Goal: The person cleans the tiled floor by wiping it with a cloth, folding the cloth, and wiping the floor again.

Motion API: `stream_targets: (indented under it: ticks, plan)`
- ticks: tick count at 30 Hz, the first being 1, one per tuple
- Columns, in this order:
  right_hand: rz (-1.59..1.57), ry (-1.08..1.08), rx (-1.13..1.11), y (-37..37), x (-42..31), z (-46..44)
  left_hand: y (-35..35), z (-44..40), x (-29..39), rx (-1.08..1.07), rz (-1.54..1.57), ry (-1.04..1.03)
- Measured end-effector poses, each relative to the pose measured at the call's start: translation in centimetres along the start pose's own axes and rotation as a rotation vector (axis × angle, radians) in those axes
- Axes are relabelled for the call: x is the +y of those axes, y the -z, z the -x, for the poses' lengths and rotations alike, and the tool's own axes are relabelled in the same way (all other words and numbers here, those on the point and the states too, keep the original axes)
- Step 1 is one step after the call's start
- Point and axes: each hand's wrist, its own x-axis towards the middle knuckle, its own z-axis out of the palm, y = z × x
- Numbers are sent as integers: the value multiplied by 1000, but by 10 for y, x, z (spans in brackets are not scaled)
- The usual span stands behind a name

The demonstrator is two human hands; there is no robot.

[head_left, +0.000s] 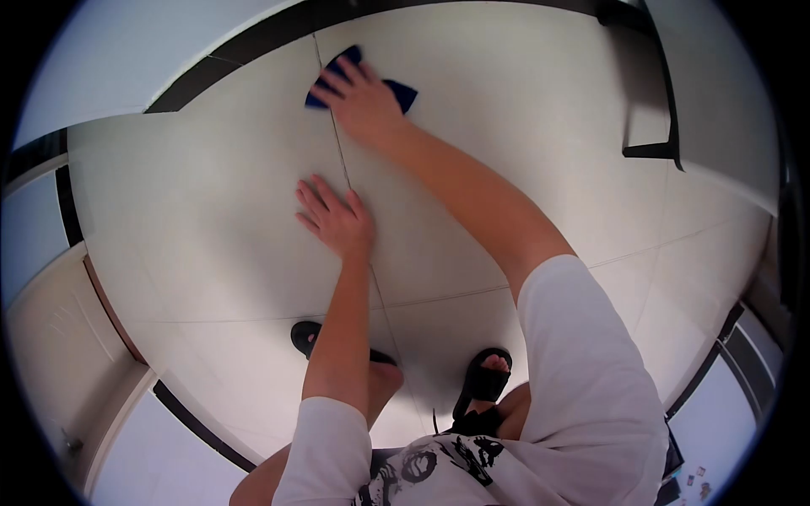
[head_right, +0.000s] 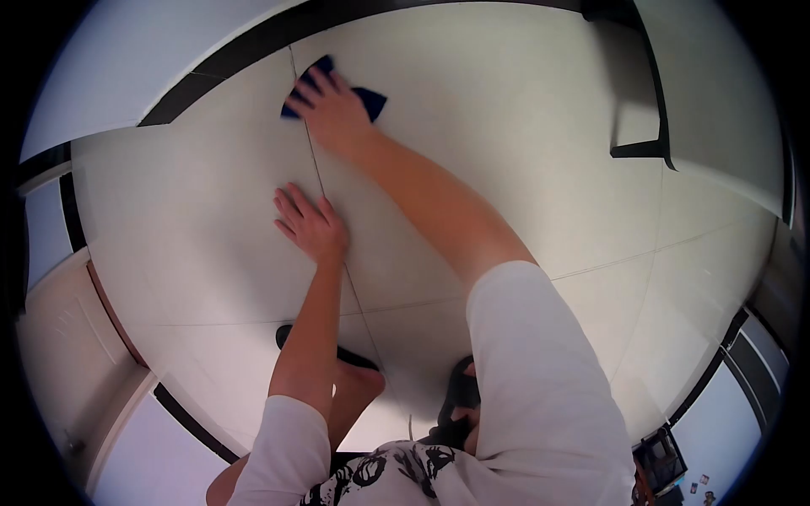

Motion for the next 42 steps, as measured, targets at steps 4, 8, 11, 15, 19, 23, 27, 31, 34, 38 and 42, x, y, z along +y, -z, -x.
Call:
stream_targets:
  ticks: [4, 8, 11, 15, 19, 23, 27, 31, 34, 38, 42]
  plan:
    - [180, -260, 83, -9, 77, -21, 3, -1, 0, -25, -11, 10]
    - [207, -515, 225, 15, 174, 22, 4, -1, 2, -42, -5, 28]
    - [214, -570, 286, 31, 199, 50, 7, -5, 7, -47, -2, 31]
    - [139, -216, 179, 42, 144, 49, 10, -2, 9, -51, 6, 30]
    - [-56, 130, -8, 7, 56, 15, 8, -2, 8, -46, 0, 19]
    - [-23, 141, -8, -3, 54, -25, 9, -3, 8, -41, -19, 14]
    - [9, 12, 11, 8, 113, -27, 11, -3, 9, -45, -25, 9]
    - [71, -73, 19, 32, 180, 10, 12, -2, 10, -54, -35, 23]
    - [103, -157, 70, 51, 223, 37, 10, -2, 8, -34, -32, 6]
    - [152, -275, 118, 64, 272, 64, 7, -1, 7, -29, -43, 4]
    - [192, -344, 165, 68, 301, 79, 7, -3, 6, -29, -39, 2]
